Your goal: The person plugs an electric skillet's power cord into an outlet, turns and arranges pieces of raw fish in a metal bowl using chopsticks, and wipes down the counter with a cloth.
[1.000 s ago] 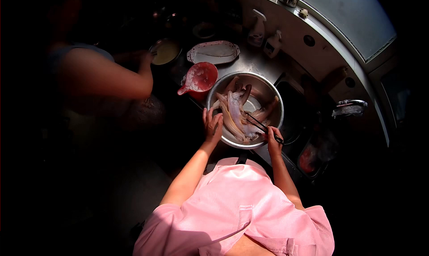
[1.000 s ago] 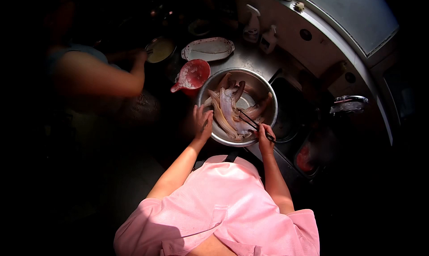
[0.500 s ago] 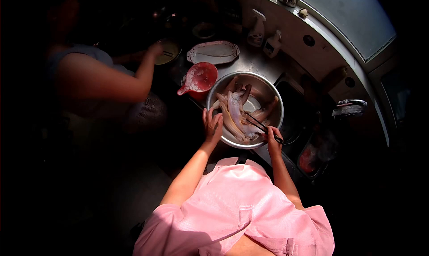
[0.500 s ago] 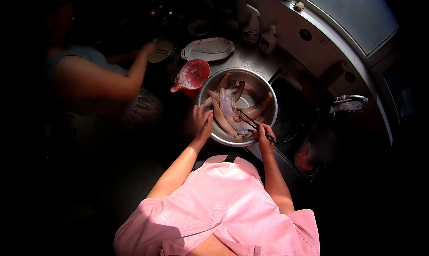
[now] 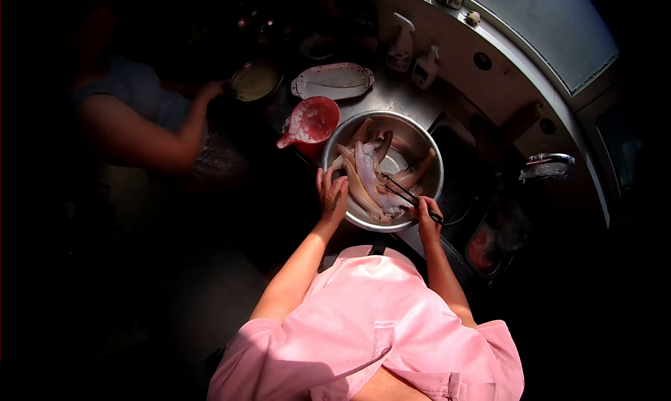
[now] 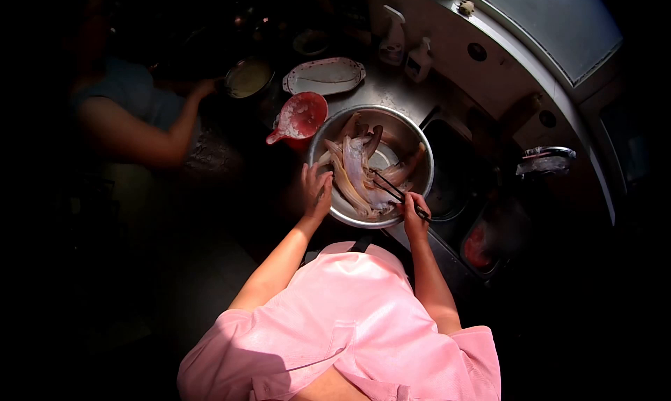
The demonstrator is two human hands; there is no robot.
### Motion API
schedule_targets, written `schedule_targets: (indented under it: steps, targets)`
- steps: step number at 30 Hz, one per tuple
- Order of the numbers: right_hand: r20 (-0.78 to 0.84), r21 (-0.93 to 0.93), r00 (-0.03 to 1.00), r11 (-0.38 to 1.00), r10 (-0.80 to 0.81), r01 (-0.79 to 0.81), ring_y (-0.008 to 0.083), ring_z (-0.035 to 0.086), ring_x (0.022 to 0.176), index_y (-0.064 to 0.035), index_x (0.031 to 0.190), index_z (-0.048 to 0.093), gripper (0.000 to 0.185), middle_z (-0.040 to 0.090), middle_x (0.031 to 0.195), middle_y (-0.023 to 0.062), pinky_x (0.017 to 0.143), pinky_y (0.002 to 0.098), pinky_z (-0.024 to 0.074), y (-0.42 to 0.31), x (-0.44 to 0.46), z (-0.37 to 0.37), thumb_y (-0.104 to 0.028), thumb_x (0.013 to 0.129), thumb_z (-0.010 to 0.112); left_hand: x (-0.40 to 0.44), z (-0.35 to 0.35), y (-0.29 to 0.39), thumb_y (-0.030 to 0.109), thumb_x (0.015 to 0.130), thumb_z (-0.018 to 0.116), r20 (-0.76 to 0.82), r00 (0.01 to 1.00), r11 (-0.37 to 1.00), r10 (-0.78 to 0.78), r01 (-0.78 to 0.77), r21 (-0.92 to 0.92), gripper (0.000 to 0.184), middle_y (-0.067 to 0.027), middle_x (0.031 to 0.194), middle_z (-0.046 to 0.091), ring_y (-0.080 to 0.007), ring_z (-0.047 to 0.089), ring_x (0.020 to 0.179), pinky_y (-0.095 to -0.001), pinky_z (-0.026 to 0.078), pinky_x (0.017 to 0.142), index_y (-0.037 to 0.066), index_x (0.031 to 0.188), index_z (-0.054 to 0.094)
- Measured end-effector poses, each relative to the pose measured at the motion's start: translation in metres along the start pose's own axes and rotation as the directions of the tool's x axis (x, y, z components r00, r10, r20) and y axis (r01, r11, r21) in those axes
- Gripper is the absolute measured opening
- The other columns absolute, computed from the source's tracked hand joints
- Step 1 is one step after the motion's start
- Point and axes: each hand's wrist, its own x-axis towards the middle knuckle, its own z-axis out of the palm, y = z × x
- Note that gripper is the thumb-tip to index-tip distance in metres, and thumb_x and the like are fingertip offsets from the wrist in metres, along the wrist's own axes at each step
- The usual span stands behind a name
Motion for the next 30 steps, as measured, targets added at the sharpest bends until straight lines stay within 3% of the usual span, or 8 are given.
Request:
schedule_targets:
  steps: [30]
  targets:
    - [-0.003, 0.024, 1.000, 1.000, -0.009, 0.009, 0.0109, 0.060, 0.066, -0.0034, 0.094, 0.057, 0.019, 0.060, 0.079, 0.0035, 0.057, 0.0205, 0.0469, 0.005, 0.002, 0.000, -0.021, 0.087, 0.053, 0.001, -0.002, 0.003, 0.020, 0.084, 0.052, 0.008, 1.000, 1.000, -0.003, 0.003, -0.005, 0.017, -0.0180, 0.120, 0.045, -0.0417, 0.032, 0.117, -0.0462, 0.028, 0.097, 0.010, 0.093, 0.062]
